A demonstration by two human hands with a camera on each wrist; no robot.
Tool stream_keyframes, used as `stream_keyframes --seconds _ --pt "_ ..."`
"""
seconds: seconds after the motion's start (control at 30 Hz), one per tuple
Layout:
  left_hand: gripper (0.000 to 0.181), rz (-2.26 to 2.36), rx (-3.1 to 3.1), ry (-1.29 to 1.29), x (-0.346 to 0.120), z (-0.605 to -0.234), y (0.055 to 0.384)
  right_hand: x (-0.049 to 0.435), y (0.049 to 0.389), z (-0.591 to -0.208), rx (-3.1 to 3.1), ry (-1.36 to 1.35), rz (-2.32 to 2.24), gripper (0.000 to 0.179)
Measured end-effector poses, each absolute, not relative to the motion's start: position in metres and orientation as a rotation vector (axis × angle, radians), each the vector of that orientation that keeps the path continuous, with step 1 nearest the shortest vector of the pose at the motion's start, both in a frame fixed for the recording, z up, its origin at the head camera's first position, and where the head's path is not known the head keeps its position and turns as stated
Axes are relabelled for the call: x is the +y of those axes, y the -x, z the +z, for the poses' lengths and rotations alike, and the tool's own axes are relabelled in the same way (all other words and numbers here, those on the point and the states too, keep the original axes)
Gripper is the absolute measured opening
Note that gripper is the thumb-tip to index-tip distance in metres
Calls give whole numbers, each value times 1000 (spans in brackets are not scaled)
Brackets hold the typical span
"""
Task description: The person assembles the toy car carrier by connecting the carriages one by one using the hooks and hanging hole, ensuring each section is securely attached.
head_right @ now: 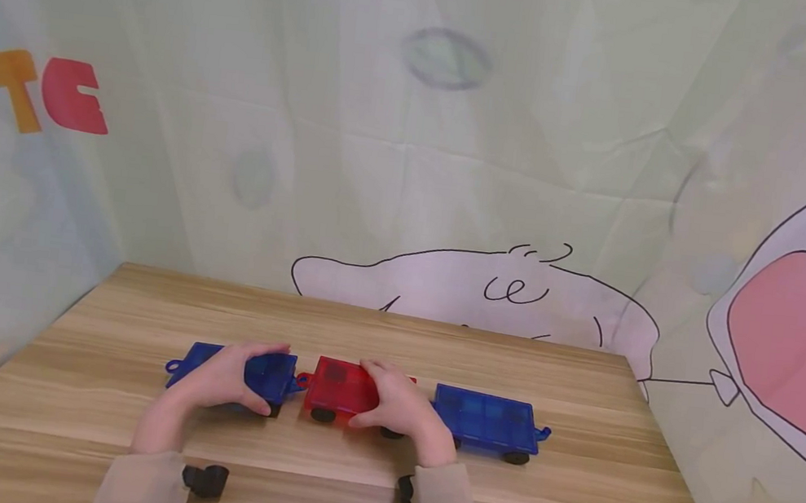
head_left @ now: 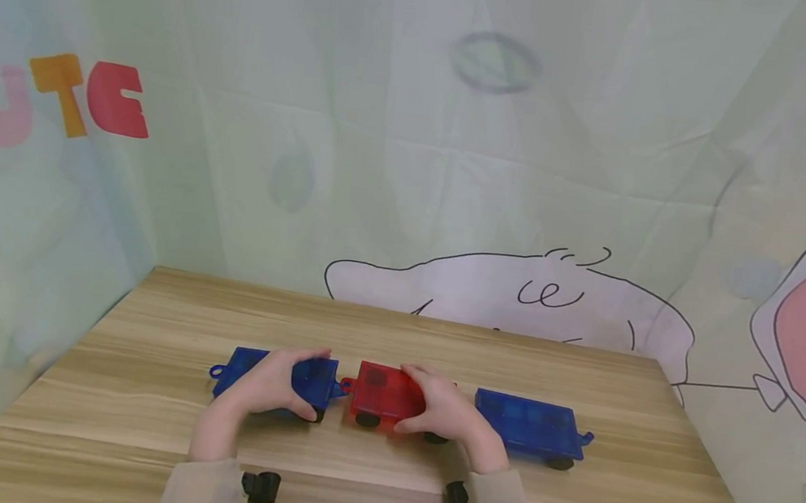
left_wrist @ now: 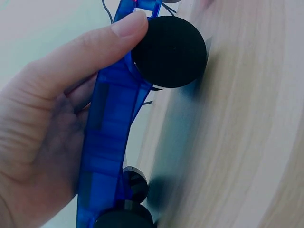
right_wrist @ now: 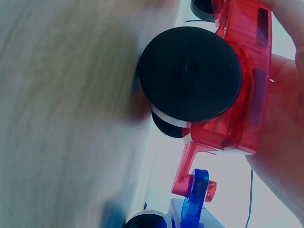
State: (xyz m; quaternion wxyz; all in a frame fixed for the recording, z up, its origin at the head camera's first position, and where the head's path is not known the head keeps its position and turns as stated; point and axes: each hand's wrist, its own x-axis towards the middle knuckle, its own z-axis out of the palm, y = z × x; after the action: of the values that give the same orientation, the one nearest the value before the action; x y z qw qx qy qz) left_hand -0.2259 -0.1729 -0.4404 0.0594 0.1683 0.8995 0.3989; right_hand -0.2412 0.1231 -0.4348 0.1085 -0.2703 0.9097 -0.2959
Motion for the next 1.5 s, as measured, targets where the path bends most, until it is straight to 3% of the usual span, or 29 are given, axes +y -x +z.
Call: stream_keyframes --seconds 1.5 --pt "91 1203 2734 -523 -172 -442 227 120 242 -438 2717 792 -765 86"
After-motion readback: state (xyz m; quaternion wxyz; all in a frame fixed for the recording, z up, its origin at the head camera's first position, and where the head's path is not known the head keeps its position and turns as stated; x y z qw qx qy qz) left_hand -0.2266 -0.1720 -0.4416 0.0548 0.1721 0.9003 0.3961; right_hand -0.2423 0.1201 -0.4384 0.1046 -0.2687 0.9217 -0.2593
